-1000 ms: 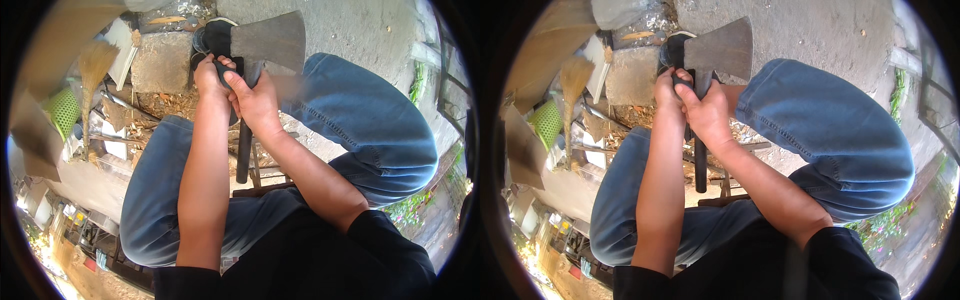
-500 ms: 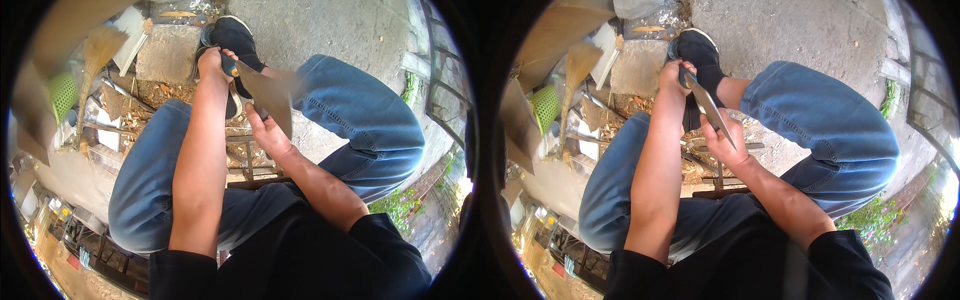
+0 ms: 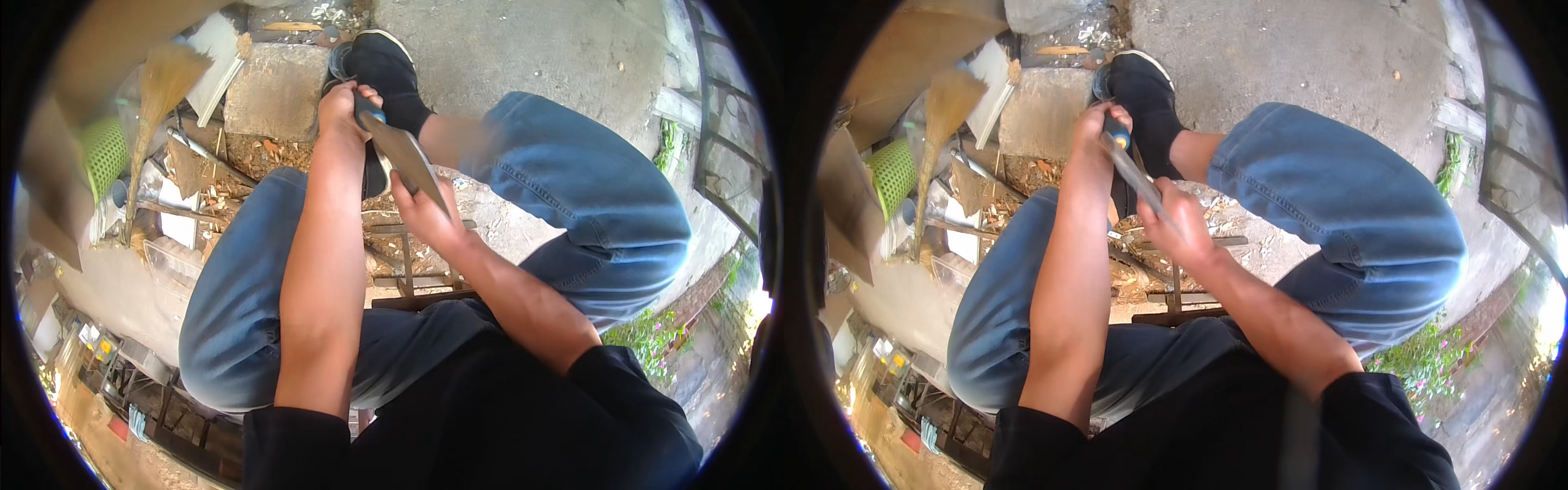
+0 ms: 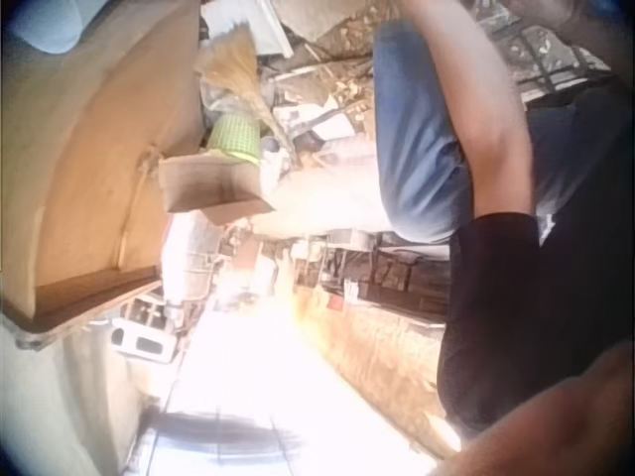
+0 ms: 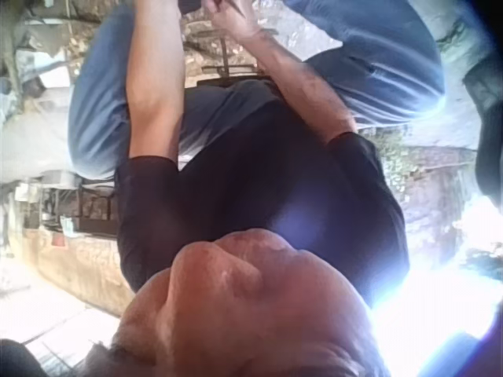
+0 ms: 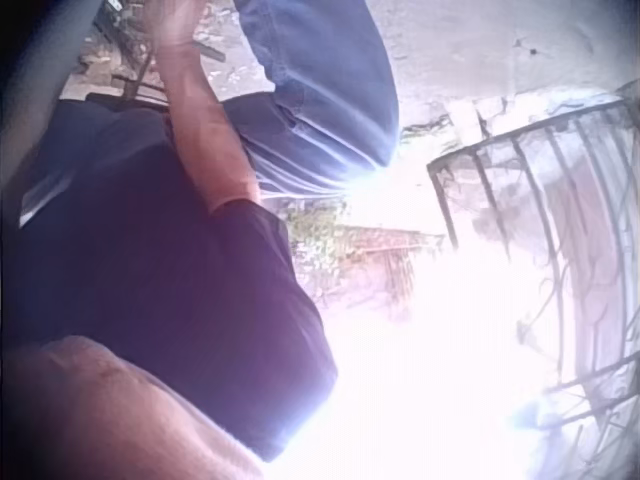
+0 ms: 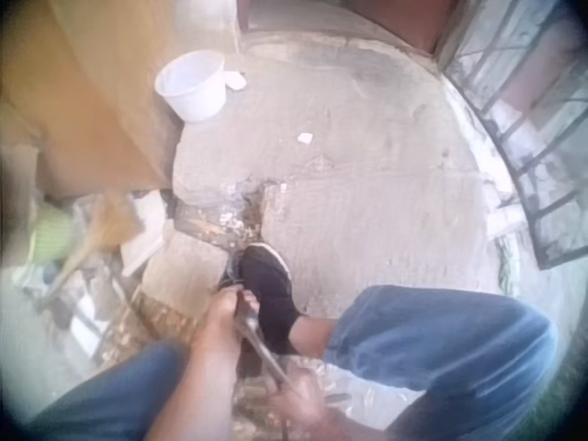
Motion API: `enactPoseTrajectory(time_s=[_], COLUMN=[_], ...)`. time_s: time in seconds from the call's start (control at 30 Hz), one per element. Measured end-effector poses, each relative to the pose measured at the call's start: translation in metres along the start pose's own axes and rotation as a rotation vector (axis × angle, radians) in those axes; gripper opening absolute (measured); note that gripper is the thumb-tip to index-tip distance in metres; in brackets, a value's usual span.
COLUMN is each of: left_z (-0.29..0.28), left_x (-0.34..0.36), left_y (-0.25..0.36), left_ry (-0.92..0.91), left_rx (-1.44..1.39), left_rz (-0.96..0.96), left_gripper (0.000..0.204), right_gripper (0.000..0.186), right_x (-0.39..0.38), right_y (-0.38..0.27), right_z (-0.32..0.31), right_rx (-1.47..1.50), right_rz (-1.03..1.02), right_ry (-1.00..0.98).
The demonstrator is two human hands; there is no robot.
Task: The person uses a hammer and a chisel to cut a plastic pipe. They position the chisel on the pipe and strike it repeatedly with the hammer to create a cut. The person then inspects the cut edge of the pipe.
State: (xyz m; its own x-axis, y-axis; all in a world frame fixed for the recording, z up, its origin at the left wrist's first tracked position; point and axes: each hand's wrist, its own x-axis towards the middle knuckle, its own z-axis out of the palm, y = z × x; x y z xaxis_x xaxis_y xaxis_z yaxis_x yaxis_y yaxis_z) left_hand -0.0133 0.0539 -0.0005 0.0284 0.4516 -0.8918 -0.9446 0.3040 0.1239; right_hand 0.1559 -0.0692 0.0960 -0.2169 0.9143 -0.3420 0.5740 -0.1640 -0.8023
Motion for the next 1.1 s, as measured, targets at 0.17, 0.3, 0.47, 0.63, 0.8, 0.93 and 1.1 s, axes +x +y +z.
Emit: enactPoseTrajectory(time_s=[0.17,0.3,0.47,0.63,0.8,0.93,1.1], left_z=[-0.007,-0.008,-0.017,-0.015,0.009,0.013,0.009], left_x=[-0.007,0.010,-0.002,0.016,-0.009,-0.005,-0.013], left_y=[0.004,0.011,0.004,0.004,-0.021,-0.013,-0.028], left_ry=[0.009,-0.031,-0.053,-0.049,0.112,0.039,0.113], left_rx=[0.055,-0.013,0.019,-0.082,0.117,-0.075,0.097], left_rz=[0.048,-0.101,-0.030,-0.168,0.146,0.076,0.231], left_gripper=[0.015,0.014,0.018,0.023,0.017,0.013,0.011], right_gripper=[0.014,0.016,0.010,0.025,0.033,0.037,0.031], right_x=[-0.013,0.002,-0.019,-0.012,0.033,0.069,0.070], right_y=[-0.039,0.008,-0.015,-0.017,-0.038,-0.022,-0.027], right_z=[-0.020,0.011,0.003,0.011,0.003,0.007,0.000], right_rx=[0.070,0.058,0.181,0.225,0.396,0.255,0.552], right_rz=[-0.279,-0.132,-0.099,-0.107,0.125,0.012,0.288], right_ry=[0.168,0.053,0.103,0.201,0.242,0.369,0.112])
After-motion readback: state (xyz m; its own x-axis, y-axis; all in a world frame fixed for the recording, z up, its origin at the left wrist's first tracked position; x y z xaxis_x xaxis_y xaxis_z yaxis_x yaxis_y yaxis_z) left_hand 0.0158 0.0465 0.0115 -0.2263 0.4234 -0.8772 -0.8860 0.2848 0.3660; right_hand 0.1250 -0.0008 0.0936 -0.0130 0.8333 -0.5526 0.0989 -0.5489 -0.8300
